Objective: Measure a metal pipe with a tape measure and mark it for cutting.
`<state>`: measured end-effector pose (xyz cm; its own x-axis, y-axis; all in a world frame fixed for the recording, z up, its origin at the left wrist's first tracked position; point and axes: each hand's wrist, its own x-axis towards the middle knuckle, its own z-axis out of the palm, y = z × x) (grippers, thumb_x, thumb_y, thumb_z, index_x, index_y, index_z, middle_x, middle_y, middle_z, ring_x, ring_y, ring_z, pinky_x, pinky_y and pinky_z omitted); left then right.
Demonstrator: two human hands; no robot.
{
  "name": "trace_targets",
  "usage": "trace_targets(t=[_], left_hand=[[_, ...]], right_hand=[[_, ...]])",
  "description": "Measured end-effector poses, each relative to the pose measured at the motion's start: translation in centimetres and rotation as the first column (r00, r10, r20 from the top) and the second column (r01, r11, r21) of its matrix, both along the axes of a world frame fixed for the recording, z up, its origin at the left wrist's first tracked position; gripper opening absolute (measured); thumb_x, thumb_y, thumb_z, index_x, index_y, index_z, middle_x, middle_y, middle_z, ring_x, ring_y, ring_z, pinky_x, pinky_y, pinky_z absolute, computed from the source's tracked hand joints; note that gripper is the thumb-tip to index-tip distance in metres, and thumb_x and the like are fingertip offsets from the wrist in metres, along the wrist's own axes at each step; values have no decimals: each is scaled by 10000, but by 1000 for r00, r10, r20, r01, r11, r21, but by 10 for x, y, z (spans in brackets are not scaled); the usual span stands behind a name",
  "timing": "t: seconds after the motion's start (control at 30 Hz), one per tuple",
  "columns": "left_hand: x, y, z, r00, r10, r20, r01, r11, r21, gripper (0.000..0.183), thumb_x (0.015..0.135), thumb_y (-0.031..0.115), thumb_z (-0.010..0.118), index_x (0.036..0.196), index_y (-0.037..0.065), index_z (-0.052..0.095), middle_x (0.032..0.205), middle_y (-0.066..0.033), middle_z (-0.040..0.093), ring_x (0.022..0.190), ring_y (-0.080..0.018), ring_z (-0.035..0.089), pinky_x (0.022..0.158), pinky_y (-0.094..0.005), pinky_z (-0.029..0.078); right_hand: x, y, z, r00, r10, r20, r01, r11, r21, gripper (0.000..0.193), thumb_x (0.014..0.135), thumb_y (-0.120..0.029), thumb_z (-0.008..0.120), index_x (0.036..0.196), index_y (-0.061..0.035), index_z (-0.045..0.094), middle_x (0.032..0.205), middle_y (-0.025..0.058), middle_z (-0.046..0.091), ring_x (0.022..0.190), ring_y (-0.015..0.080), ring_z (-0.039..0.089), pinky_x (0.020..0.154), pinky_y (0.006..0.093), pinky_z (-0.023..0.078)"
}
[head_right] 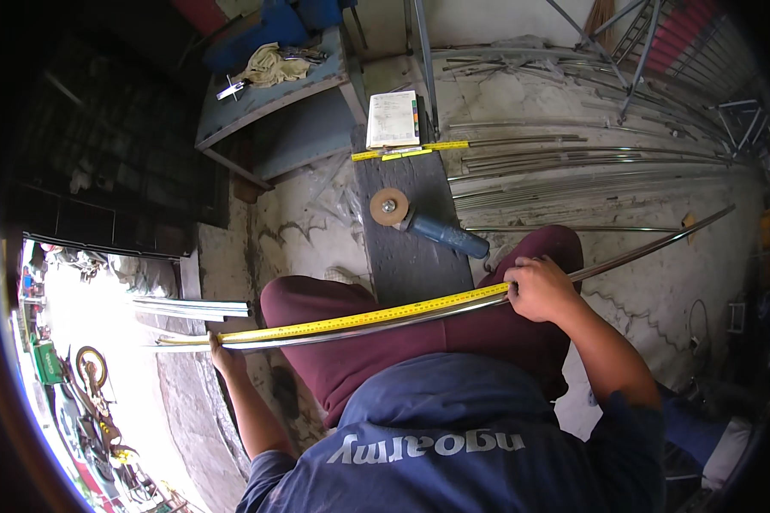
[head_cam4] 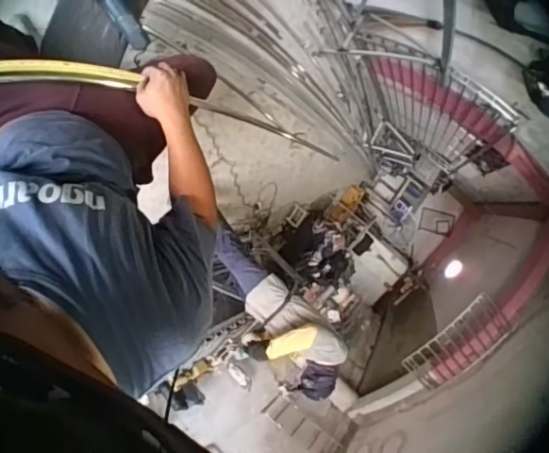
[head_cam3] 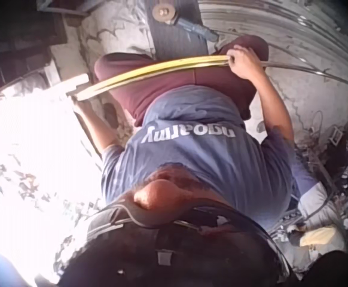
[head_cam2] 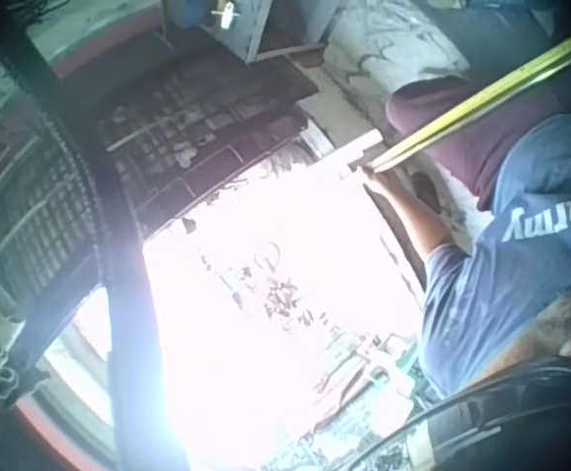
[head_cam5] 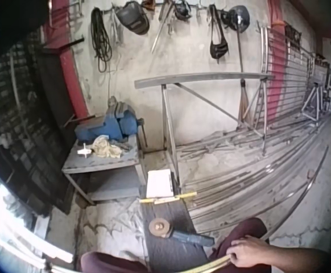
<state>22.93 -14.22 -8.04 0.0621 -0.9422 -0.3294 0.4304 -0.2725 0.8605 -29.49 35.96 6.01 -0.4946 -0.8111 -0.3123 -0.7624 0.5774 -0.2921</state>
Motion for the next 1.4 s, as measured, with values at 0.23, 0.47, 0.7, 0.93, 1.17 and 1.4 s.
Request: trace_targets(t=[0.23, 0.47, 0.7, 0.93, 1.17, 1.4], left_hand=[[-12, 11, 17, 999, 12, 51, -13, 1000, 11, 294, 1045, 308, 681, 1120, 23, 670, 950, -40, 651, 911, -163, 652, 848, -324, 556], [-8, 9, 13, 1000, -8, 30, 9, 1000, -19, 295, 1047, 315, 676, 1101, 24, 670, 950, -45, 654, 910, -167, 654, 847, -338, 560], [-8, 10, 14, 1000, 2, 26, -2, 1000, -15, 284, 1043, 318, 687, 1070, 36, 663, 923, -44, 642, 884, -170, 640, 836, -343, 547], [-10, 12, 16, 999, -29, 22, 29, 1000, -7, 288, 1033, 324, 701, 1047, 40, 660, 913, -44, 652, 878, -167, 642, 845, -335, 542], [-7, 11, 12, 1000, -21, 8, 22, 999, -24, 294, 1033, 325, 700, 1058, 34, 658, 934, -49, 652, 896, -172, 642, 860, -341, 540], [-3, 11, 10, 999, -40, 13, 40, 999, -25, 305, 1034, 319, 699, 1093, 23, 657, 955, -50, 648, 919, -173, 637, 870, -350, 539]], right_hand=[[-4, -5, 4, 996, -33, 83, 25, 995, 95, 221, 878, -213, 653, 1019, -90, 773, 1084, 171, 716, 1076, 360, 674, 1038, 499, 478], [-3, -4, 1, 999, -13, 42, 13, 1000, 16, 183, 867, -182, 670, 974, -74, 773, 1020, 138, 722, 1004, 350, 680, 942, 470, 502], [-2, -8, 8, 996, -30, 79, 22, 994, 103, 236, 884, -218, 648, 1031, -87, 778, 1081, 168, 717, 1052, 357, 677, 1037, 481, 480], [0, -4, 3, 998, -15, 57, 12, 998, 65, 216, 875, -209, 655, 1003, -83, 774, 1053, 167, 719, 1027, 357, 677, 998, 472, 492], [1, -2, 0, 999, -4, 35, 3, 999, 43, 201, 869, -209, 662, 983, -85, 772, 1027, 160, 721, 1012, 355, 679, 977, 470, 498], [2, -2, 1, 999, -13, 43, 12, 999, 39, 207, 871, -209, 659, 997, -88, 770, 1045, 153, 721, 1036, 357, 674, 997, 485, 491]])
